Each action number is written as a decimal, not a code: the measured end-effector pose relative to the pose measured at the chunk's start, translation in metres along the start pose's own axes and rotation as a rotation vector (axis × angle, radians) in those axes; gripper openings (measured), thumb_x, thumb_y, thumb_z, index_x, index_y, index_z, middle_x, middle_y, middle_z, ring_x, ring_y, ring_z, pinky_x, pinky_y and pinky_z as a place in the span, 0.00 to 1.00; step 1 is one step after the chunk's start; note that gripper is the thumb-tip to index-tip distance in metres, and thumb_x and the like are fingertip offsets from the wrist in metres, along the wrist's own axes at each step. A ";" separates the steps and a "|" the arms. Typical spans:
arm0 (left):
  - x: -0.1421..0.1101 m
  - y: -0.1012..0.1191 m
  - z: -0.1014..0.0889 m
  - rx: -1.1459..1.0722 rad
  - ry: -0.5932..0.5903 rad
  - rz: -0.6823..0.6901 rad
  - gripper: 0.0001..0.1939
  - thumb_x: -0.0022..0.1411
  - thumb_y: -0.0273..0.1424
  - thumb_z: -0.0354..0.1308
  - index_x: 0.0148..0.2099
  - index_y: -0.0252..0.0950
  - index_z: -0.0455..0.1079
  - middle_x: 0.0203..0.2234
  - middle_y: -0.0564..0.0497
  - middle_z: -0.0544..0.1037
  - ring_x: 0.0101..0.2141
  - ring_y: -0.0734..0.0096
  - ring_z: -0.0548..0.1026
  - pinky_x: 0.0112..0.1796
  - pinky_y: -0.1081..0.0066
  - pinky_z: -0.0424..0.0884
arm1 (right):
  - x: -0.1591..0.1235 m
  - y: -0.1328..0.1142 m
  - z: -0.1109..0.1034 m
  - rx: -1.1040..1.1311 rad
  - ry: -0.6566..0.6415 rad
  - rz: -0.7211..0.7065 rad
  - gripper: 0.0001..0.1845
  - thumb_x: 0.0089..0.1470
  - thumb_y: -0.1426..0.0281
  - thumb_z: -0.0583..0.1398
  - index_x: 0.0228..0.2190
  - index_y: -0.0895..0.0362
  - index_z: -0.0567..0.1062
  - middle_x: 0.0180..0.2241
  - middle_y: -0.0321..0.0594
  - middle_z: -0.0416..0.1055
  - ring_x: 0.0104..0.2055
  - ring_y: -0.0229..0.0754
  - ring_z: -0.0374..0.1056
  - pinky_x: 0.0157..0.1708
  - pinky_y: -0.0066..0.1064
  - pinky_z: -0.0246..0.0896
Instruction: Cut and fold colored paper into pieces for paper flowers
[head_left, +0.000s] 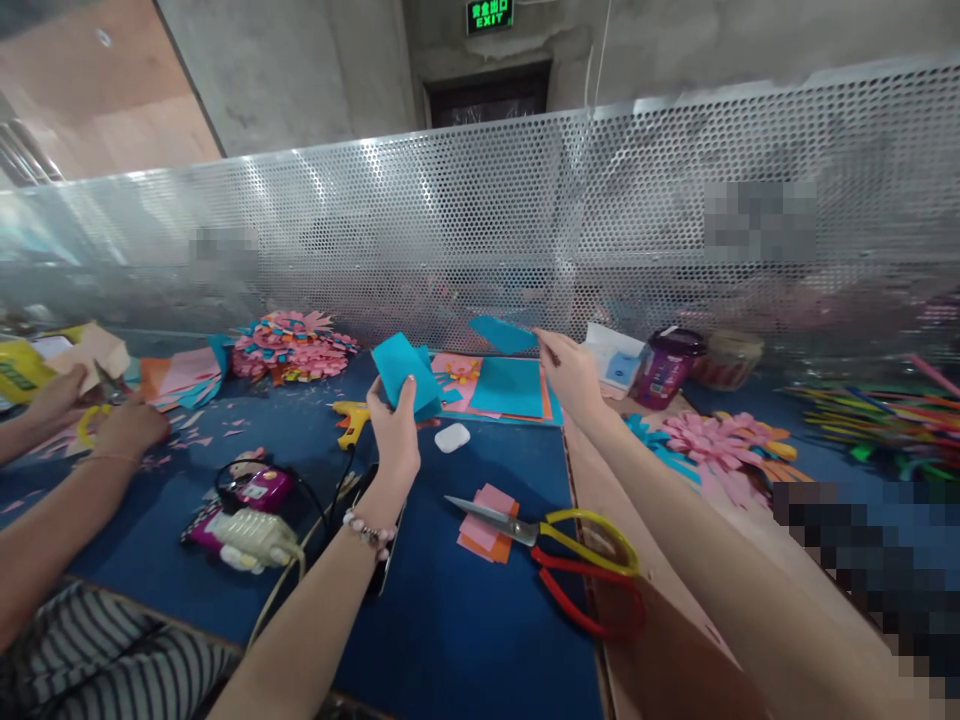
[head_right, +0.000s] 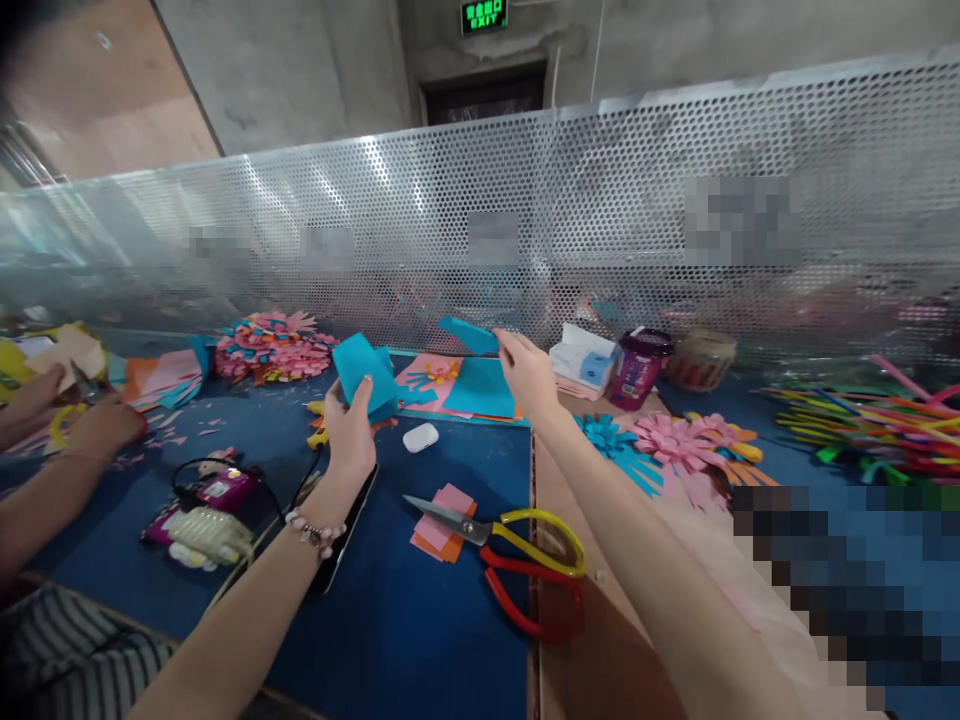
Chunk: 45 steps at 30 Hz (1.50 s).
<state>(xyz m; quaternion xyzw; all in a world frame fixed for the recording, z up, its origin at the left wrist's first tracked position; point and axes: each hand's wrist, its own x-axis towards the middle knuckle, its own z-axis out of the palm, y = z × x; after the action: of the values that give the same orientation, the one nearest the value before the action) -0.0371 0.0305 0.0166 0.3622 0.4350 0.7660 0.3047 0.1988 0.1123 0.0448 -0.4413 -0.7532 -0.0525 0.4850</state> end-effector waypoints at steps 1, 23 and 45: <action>0.001 -0.003 0.000 0.004 -0.028 -0.015 0.30 0.53 0.41 0.59 0.56 0.41 0.55 0.41 0.47 0.72 0.28 0.74 0.74 0.28 0.70 0.74 | -0.005 0.007 0.004 -0.045 -0.045 -0.049 0.21 0.60 0.69 0.45 0.52 0.57 0.67 0.52 0.43 0.66 0.53 0.45 0.62 0.53 0.35 0.56; -0.019 -0.023 0.018 -0.153 -0.530 -0.295 0.21 0.46 0.35 0.65 0.44 0.35 0.68 0.40 0.45 0.76 0.38 0.63 0.75 0.42 0.62 0.69 | -0.058 -0.062 0.035 0.842 -0.339 0.479 0.23 0.53 0.53 0.51 0.33 0.59 0.73 0.34 0.41 0.71 0.35 0.38 0.66 0.33 0.26 0.61; -0.008 -0.007 0.004 0.405 -0.718 0.192 0.14 0.52 0.34 0.59 0.42 0.39 0.74 0.30 0.51 0.74 0.26 0.73 0.67 0.29 0.73 0.62 | -0.043 -0.049 -0.011 0.243 -0.639 -0.018 0.10 0.52 0.70 0.55 0.34 0.56 0.76 0.35 0.40 0.74 0.35 0.41 0.67 0.35 0.31 0.60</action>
<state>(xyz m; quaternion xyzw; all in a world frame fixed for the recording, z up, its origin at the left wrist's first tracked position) -0.0282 0.0289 0.0091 0.6977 0.4070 0.5151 0.2867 0.1775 0.0511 0.0341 -0.3677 -0.8718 0.1741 0.2728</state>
